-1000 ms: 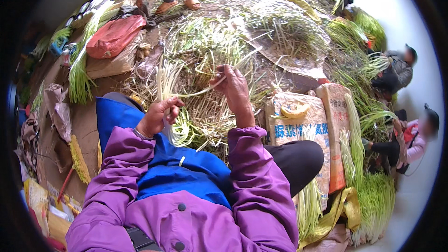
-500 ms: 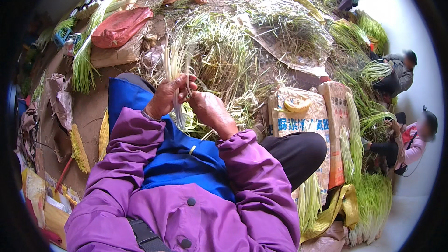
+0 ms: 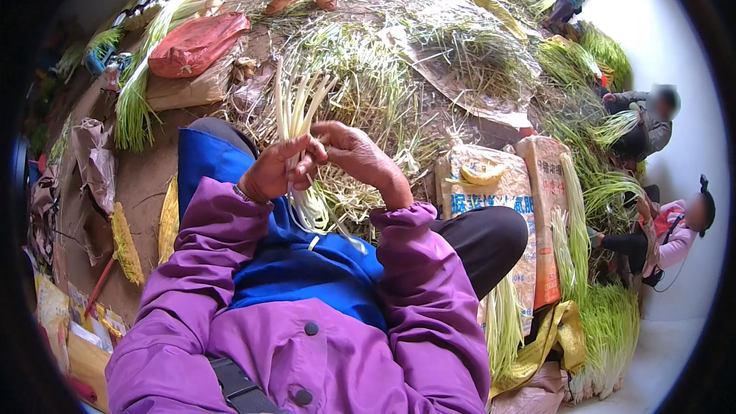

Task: The person sits on the floor and peels the outer layers from long, pale vegetable stalks by hand. They hold a stalk in one hand and strip the layers with the other, dropping the waste onto a pile on the floor.

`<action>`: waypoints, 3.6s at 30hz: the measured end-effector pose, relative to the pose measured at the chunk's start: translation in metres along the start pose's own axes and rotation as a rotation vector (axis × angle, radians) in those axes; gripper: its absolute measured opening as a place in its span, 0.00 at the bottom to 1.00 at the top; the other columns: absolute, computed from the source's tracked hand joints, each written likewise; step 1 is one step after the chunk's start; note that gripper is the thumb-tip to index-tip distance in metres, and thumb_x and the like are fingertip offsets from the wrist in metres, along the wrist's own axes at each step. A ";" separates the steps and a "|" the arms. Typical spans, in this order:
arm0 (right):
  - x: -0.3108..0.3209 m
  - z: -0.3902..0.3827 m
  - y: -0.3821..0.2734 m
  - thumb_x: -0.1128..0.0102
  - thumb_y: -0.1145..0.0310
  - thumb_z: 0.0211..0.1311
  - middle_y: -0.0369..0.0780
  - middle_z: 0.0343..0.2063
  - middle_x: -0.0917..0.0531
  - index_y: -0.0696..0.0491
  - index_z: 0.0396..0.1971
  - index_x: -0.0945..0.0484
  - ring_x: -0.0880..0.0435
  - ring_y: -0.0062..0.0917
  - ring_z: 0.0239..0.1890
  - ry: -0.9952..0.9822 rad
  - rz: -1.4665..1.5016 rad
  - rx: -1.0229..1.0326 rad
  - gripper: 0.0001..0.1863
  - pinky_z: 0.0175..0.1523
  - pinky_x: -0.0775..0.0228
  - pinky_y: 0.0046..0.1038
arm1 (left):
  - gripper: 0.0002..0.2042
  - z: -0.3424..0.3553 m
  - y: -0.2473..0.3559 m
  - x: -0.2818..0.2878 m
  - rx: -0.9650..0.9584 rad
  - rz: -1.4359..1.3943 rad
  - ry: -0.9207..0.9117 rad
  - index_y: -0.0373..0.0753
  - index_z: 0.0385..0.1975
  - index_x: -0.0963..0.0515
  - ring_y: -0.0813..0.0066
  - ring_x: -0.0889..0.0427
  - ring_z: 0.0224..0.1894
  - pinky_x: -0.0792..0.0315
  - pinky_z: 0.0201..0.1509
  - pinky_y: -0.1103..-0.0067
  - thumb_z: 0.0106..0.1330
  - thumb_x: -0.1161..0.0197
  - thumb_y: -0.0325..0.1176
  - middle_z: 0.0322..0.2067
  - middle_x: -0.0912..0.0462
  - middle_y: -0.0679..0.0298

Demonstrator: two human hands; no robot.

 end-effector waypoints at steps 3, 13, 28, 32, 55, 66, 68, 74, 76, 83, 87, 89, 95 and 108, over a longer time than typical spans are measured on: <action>0.004 -0.003 0.003 0.47 0.70 0.64 0.33 0.27 0.21 0.59 0.41 0.25 0.26 0.14 0.27 0.052 0.001 -0.068 0.10 0.35 0.31 0.18 | 0.21 -0.005 -0.001 0.002 0.030 -0.005 0.008 0.31 0.42 0.27 0.86 0.34 0.17 0.38 0.20 0.85 0.70 0.55 0.46 0.17 0.28 0.72; 0.087 -0.050 -0.019 0.54 0.68 0.68 0.36 0.25 0.23 0.57 0.44 0.31 0.22 0.25 0.30 0.375 0.888 0.447 0.11 0.42 0.27 0.33 | 0.18 -0.019 0.025 0.014 -0.183 0.086 0.183 0.32 0.40 0.27 0.83 0.33 0.15 0.35 0.20 0.83 0.70 0.53 0.43 0.20 0.25 0.67; 0.043 -0.052 -0.032 0.46 0.59 0.63 0.39 0.36 0.19 0.56 0.46 0.24 0.18 0.21 0.30 0.449 -0.538 -0.226 0.18 0.33 0.29 0.22 | 0.18 -0.061 0.184 -0.071 -0.634 1.127 0.567 0.40 0.40 0.26 0.77 0.23 0.42 0.31 0.46 0.78 0.66 0.49 0.49 0.40 0.19 0.64; 0.059 -0.038 -0.066 0.49 0.56 0.64 0.40 0.33 0.18 0.56 0.44 0.23 0.18 0.21 0.30 0.431 -0.684 0.079 0.19 0.33 0.30 0.23 | 0.19 -0.054 0.193 -0.078 -0.792 1.124 0.415 0.35 0.43 0.26 0.74 0.22 0.41 0.30 0.46 0.79 0.68 0.51 0.47 0.43 0.21 0.60; 0.157 -0.066 0.302 0.48 0.57 0.64 0.47 0.44 0.20 0.54 0.52 0.27 0.20 0.29 0.43 0.331 -0.664 -1.224 0.22 0.53 0.30 0.35 | 0.17 0.052 0.064 0.082 -0.211 0.100 0.569 0.28 0.48 0.33 0.89 0.44 0.10 0.42 0.17 0.87 0.70 0.53 0.38 0.10 0.40 0.76; 0.211 0.035 0.294 0.52 0.62 0.63 0.53 0.39 0.20 0.63 0.48 0.28 0.19 0.38 0.41 0.790 -0.558 -0.781 0.21 0.47 0.28 0.38 | 0.17 0.072 0.060 0.095 -0.187 0.158 0.719 0.26 0.48 0.34 0.88 0.42 0.09 0.42 0.16 0.87 0.70 0.52 0.36 0.10 0.37 0.73; 0.210 0.031 0.314 0.50 0.64 0.61 0.56 0.39 0.21 0.70 0.44 0.30 0.20 0.43 0.41 0.623 -0.663 -0.943 0.22 0.50 0.29 0.37 | 0.17 0.076 0.058 0.095 -0.162 0.174 0.728 0.26 0.48 0.34 0.88 0.41 0.09 0.42 0.17 0.87 0.70 0.51 0.36 0.10 0.36 0.73; 0.199 0.005 0.353 0.44 0.63 0.60 0.48 0.33 0.17 0.63 0.41 0.24 0.17 0.32 0.31 0.659 -0.263 -0.810 0.17 0.39 0.25 0.34 | 0.17 0.082 0.053 0.096 -0.100 0.211 0.752 0.27 0.48 0.35 0.89 0.43 0.10 0.43 0.16 0.88 0.70 0.53 0.36 0.10 0.37 0.74; 0.195 -0.001 0.331 0.42 0.64 0.59 0.44 0.30 0.16 0.61 0.41 0.22 0.18 0.26 0.24 0.650 -0.066 -0.816 0.16 0.32 0.25 0.29 | 0.17 0.081 0.051 0.093 -0.089 0.219 0.747 0.27 0.48 0.35 0.89 0.43 0.10 0.43 0.16 0.88 0.70 0.52 0.37 0.10 0.37 0.74; 0.185 0.012 0.239 0.39 0.62 0.53 0.42 0.31 0.16 0.56 0.36 0.19 0.18 0.26 0.33 0.597 -0.523 -0.658 0.15 0.41 0.28 0.28 | 0.15 0.077 0.049 0.086 -0.080 0.218 0.672 0.31 0.47 0.30 0.88 0.42 0.10 0.42 0.17 0.88 0.68 0.48 0.35 0.11 0.34 0.72; 0.169 0.018 0.197 0.38 0.64 0.54 0.38 0.25 0.18 0.58 0.35 0.20 0.22 0.20 0.27 0.544 -0.250 -0.505 0.14 0.35 0.30 0.26 | 0.12 0.077 0.048 0.081 -0.078 0.236 0.683 0.33 0.44 0.26 0.88 0.39 0.11 0.42 0.15 0.88 0.66 0.45 0.33 0.12 0.33 0.72; 0.161 0.022 0.185 0.38 0.65 0.55 0.36 0.24 0.19 0.59 0.36 0.21 0.24 0.17 0.26 0.531 -0.151 -0.442 0.13 0.34 0.31 0.24 | 0.12 0.078 0.048 0.083 -0.083 0.226 0.672 0.34 0.44 0.26 0.88 0.38 0.11 0.42 0.15 0.88 0.65 0.44 0.33 0.12 0.33 0.72; 0.121 0.030 0.110 0.38 0.66 0.57 0.31 0.24 0.22 0.56 0.36 0.22 0.27 0.13 0.25 0.451 -0.082 -0.344 0.11 0.30 0.33 0.19 | 0.09 0.071 0.050 0.079 -0.165 0.244 0.658 0.35 0.40 0.24 0.88 0.36 0.10 0.42 0.12 0.90 0.64 0.42 0.31 0.12 0.31 0.72; 0.049 0.026 0.046 0.37 0.65 0.58 0.26 0.23 0.26 0.53 0.33 0.23 0.32 0.09 0.24 0.175 -0.018 -0.239 0.09 0.28 0.39 0.16 | 0.08 0.062 0.033 0.087 -0.170 0.254 0.661 0.38 0.31 0.22 0.85 0.34 0.08 0.41 0.11 0.87 0.64 0.41 0.36 0.11 0.29 0.72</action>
Point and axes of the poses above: each hand's wrist, its own z-axis towards the middle knuckle, its own x-axis out of the back of the hand, y = z × x, the point moved 3 cm from there along z, towards the middle knuckle
